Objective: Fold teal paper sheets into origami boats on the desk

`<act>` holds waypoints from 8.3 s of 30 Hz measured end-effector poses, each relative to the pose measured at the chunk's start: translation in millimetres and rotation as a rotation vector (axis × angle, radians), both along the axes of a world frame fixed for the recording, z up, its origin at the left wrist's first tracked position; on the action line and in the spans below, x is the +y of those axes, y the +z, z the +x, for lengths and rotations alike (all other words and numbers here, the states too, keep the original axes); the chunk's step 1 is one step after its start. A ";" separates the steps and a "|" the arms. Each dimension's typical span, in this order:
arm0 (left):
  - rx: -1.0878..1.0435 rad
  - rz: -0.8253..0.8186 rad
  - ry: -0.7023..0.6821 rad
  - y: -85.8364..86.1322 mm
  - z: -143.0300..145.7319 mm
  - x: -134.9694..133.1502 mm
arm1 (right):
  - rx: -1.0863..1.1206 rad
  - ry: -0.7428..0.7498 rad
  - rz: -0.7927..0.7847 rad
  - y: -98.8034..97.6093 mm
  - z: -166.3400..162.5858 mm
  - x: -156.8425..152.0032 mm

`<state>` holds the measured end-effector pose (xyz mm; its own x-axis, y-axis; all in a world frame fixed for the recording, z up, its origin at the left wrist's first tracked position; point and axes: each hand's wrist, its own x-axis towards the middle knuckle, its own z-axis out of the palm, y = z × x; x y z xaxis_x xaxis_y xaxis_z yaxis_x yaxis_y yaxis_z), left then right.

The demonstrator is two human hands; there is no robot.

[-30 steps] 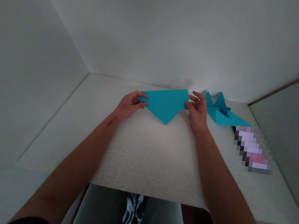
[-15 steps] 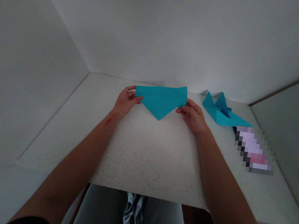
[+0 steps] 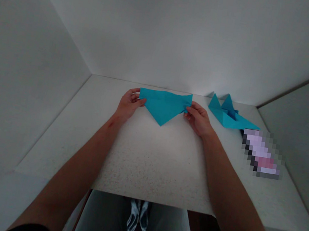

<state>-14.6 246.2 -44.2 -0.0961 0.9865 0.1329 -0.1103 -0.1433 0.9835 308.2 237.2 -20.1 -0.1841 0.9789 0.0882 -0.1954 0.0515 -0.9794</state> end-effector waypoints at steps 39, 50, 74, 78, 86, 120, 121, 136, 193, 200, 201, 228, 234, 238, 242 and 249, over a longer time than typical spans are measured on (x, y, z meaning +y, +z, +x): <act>0.132 0.018 -0.147 21.2 10.4 -13.7 | -0.038 -0.016 0.004 -4.0 -0.1 3.2; 0.125 0.048 -0.213 23.8 9.6 -16.8 | -0.060 -0.104 0.068 -9.4 1.5 4.8; 0.229 0.048 -0.130 17.5 11.3 -17.3 | -0.118 -0.126 0.106 -7.7 -1.7 3.7; 0.288 0.027 -0.115 17.0 10.5 -17.9 | -0.161 -0.147 0.132 -6.4 -2.6 0.7; 0.372 0.023 -0.037 23.4 8.6 -20.8 | -0.249 -0.165 0.177 -4.8 -7.1 -4.5; 0.608 0.235 -0.320 22.7 22.7 -38.8 | -0.675 -0.102 0.820 6.2 -38.0 -28.5; 0.594 0.224 -0.340 21.5 24.1 -39.9 | -0.697 -0.051 0.855 6.6 -41.2 -30.0; 0.125 -0.104 -0.209 4.9 32.8 -21.9 | -0.826 -0.099 0.977 3.2 -44.5 -29.1; 0.208 0.082 -0.233 21.9 24.5 -23.3 | -0.562 -0.163 0.644 -4.7 -35.1 -17.9; 0.227 0.154 -0.167 16.4 24.8 -20.2 | -0.542 -0.205 0.596 -4.3 -36.6 -17.1; 0.217 0.141 -0.154 15.1 24.6 -19.2 | -0.528 -0.213 0.576 -5.1 -36.5 -16.6; 0.236 0.108 -0.131 13.6 20.5 -17.5 | -0.453 -0.190 0.389 -9.6 -34.7 -14.8; 0.340 0.153 -0.030 23.0 21.7 -21.6 | -0.464 -0.269 0.518 -4.9 -35.7 -14.1; 0.346 0.187 -0.001 25.8 22.6 -21.2 | -0.465 -0.286 0.529 -4.5 -35.6 -13.6; 0.312 0.168 -0.018 27.2 23.4 -20.9 | -0.455 -0.279 0.407 -8.0 -34.9 -12.6; 0.281 0.135 -0.033 19.2 24.5 -19.5 | -0.355 -0.254 0.340 -6.2 -35.8 -14.7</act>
<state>9.9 226.7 -25.0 -0.0055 0.9599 0.2802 0.1561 -0.2759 0.9484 272.4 222.5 -26.3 -0.0218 0.9238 0.3822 0.2040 0.3784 -0.9029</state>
